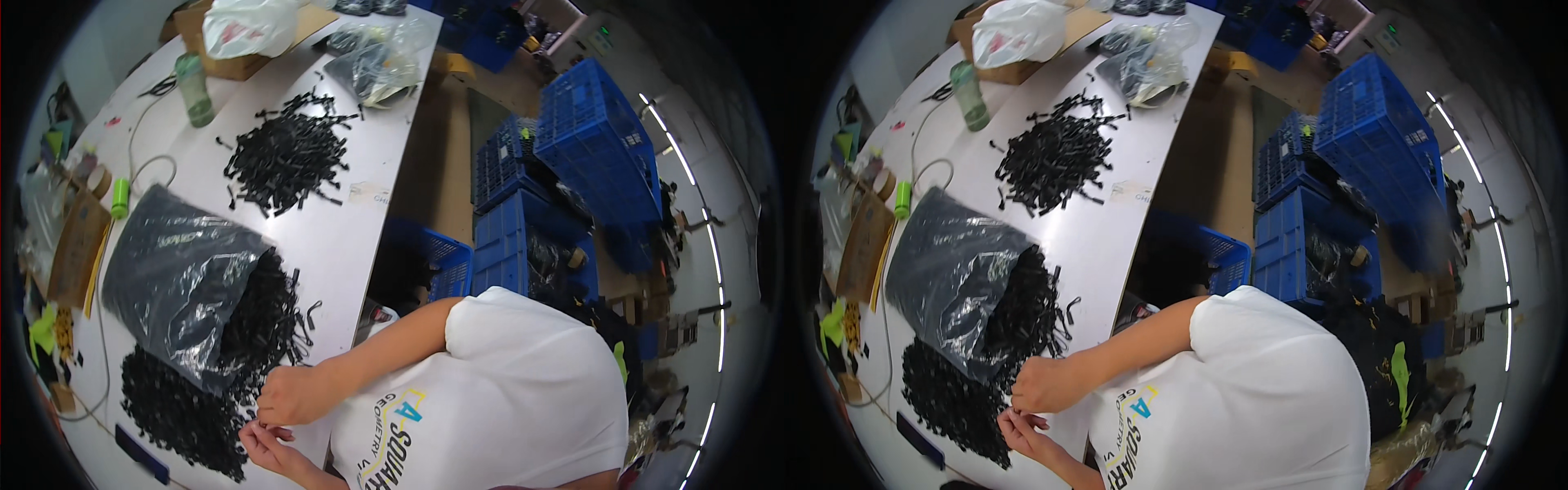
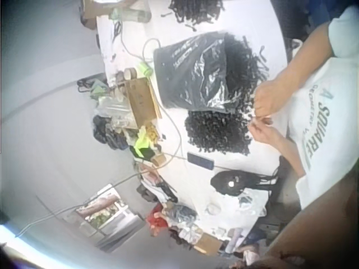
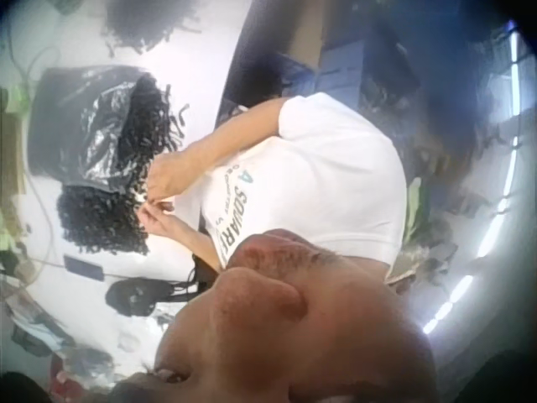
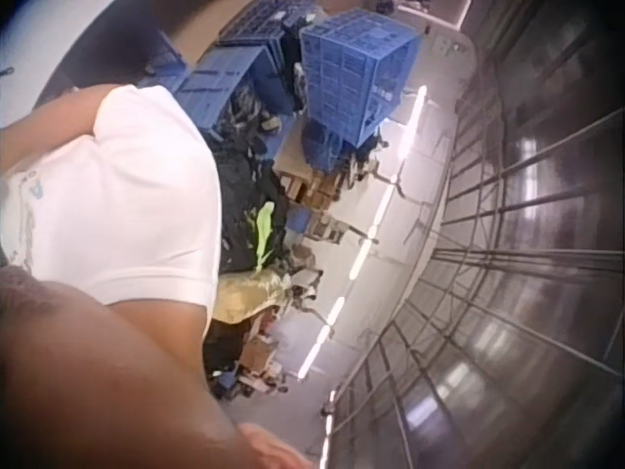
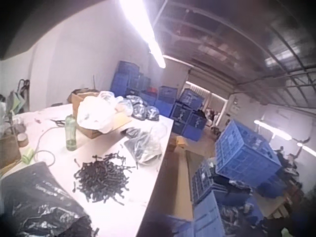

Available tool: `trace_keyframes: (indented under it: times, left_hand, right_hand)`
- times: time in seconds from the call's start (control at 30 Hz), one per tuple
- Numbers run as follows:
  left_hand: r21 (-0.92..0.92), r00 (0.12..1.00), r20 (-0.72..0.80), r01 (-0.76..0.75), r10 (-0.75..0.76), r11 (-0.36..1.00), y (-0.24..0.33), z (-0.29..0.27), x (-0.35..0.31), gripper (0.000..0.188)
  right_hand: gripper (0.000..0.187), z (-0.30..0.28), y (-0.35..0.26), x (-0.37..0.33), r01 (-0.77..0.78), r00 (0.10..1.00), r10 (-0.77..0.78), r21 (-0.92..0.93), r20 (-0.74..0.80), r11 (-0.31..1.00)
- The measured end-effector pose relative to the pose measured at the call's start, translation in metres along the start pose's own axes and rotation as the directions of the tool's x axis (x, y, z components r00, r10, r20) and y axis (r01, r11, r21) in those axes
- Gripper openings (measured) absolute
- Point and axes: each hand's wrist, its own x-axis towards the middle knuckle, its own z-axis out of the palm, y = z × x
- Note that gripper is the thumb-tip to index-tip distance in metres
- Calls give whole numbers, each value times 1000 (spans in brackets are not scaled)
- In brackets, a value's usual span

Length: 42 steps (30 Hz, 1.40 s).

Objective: The person sits at a white table in a workshop and repeatedly picks up small black plastic components and black cords. They insert the plastic pieces into the ends of the cords by hand, creating assembled units. The person works continuously, handling the items one at a time and placing the finished assemblies on the table.

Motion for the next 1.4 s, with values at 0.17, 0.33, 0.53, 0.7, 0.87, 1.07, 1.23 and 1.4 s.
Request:
trace_keyframes:
  times: [0.17,0.33,0.53,0.7,0.87,1.07,1.23,1.4]
  left_hand:
    - [-353,945,250,290,-209,889,-22,-13,-5,29]
    - [-303,983,134,161,-126,939,-44,-28,5,30]
    - [152,998,-60,-1,10,988,8,7,-8,31]
    - [-215,998,-9,56,-59,975,-8,6,-6,34]
    - [-597,993,96,113,-69,794,-37,-9,-4,17]
    - [-432,997,5,-72,82,899,-25,-7,0,3]
    - [-595,983,177,69,47,801,-32,-28,0,18]
    - [-765,964,259,170,56,621,-43,-30,-5,20]
  right_hand:
    - [16,5,1,-2,54,995,-55,12,85,998]
    - [19,1,1,-2,170,975,-169,5,147,985]
    - [20,5,-1,-6,61,988,-74,90,138,994]
    - [26,-10,-2,-3,-63,978,20,205,206,977]
    - [29,-10,-5,1,-94,971,-1,383,239,919]
    - [27,3,-3,-5,-88,996,53,564,78,821]
    - [20,-11,-5,6,-170,974,47,576,223,799]
    - [17,-8,-8,8,-185,966,25,620,257,763]
